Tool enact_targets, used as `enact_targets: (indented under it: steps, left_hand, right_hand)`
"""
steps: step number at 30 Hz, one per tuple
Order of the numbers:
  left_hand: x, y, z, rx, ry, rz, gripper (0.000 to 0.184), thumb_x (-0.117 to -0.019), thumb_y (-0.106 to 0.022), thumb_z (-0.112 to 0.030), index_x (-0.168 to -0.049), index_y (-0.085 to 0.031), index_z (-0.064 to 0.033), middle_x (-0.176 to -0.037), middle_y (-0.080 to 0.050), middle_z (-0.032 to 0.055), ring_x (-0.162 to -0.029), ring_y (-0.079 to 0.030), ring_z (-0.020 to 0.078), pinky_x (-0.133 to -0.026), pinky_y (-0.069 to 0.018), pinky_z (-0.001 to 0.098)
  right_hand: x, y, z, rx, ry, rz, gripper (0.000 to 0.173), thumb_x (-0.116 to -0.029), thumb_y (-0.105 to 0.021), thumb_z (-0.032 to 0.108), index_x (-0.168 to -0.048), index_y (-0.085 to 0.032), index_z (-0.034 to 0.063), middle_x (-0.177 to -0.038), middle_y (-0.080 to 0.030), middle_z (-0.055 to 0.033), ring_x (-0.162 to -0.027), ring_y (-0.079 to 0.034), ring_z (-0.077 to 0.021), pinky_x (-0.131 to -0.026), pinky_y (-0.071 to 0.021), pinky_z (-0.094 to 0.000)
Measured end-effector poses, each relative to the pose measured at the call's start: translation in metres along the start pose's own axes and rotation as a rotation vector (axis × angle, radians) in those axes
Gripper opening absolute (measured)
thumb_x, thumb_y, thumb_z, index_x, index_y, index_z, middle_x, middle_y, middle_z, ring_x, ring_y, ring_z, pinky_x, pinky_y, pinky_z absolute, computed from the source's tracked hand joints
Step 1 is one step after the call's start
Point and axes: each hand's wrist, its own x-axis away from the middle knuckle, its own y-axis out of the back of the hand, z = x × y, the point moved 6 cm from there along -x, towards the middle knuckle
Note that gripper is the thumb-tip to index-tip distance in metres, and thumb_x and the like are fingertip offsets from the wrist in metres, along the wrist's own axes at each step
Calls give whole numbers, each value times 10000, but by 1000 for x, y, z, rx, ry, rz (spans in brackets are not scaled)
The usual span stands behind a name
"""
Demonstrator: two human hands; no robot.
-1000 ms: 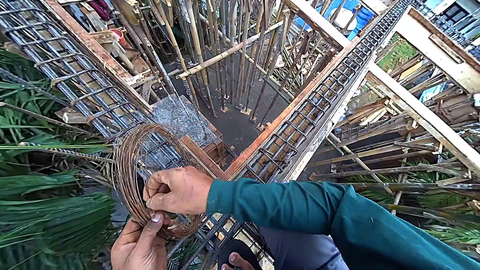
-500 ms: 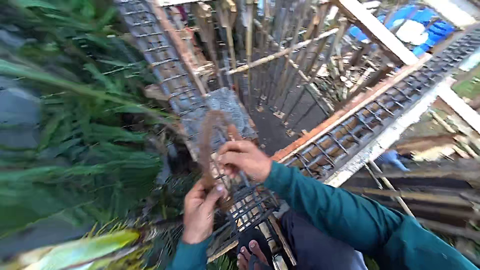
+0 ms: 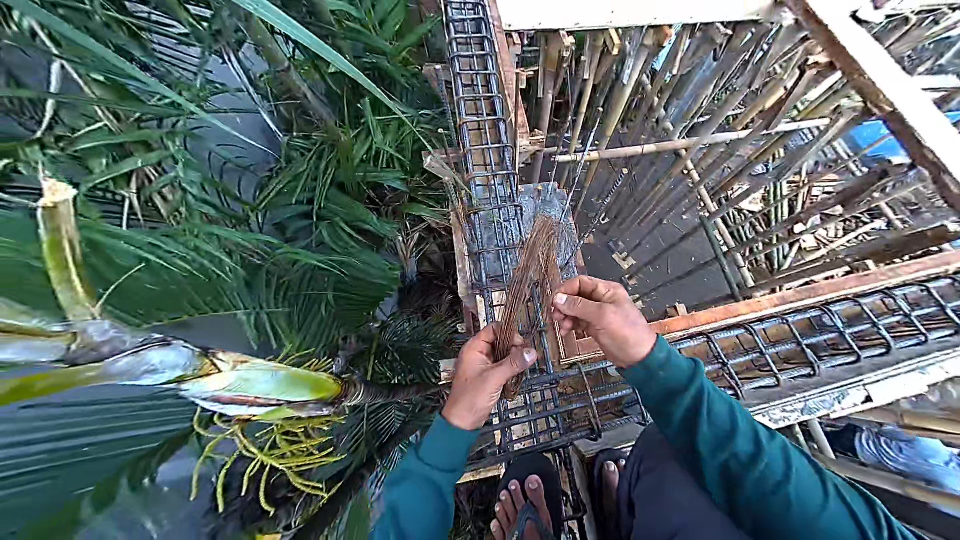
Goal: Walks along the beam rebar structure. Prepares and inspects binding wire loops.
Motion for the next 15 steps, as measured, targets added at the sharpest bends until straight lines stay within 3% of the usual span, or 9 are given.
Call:
enact_targets:
  steps: [3, 7, 11, 13, 15]
  left_hand:
    - [-2, 2, 0, -58, 19, -36, 243, -779, -793, -40, -964, -637, -61, -793, -662, -16, -709, -646, 66, -675, -572, 228]
    - [-7, 4, -1, -85, 20, -28, 132, -873, -710, -62, -985, -647, -34, -819, -700, 31, -743, -686, 117, -734, -599, 291]
    - [-12, 15, -5, 9, 15, 14, 81, -928, -644, -43, -1006, -662, -31, -815, -728, 53, -773, -719, 149, -794, -616, 322]
    - [-16, 27, -5, 58, 48, -3, 71, -984, -575, -40, -1028, -631, -39, -749, -691, 39, -673, -679, 130, -709, -608, 297]
    - [-22, 33, 1, 36, 79, -46, 46, -1038, -500, -71, -1051, -542, -86, -633, -541, -26, -521, -550, 79, -559, -545, 248]
  right_hand:
    - [2, -5, 1, 28, 7, 15, 143, -1044, -517, 70, -969, -633, 32, -798, -663, -37, -658, -638, -106, -655, -579, -269]
    - [4, -15, 3, 69, 71, 30, 200, -1066, -422, 106, -1020, -611, 59, -993, -711, -65, -782, -677, -135, -680, -579, -295]
    - [10, -9, 17, 6, 173, -46, 258, -1075, -351, 181, -1060, -593, 92, -971, -731, -53, -807, -702, -157, -718, -601, -346]
    - [14, -2, 26, -130, 198, -93, 260, -1069, -327, 213, -1028, -573, 139, -883, -710, -26, -785, -709, -170, -739, -618, -380]
    - [23, -9, 36, -262, 182, -91, 261, -1083, -302, 233, -998, -542, 174, -812, -643, -3, -709, -685, -163, -710, -634, -389]
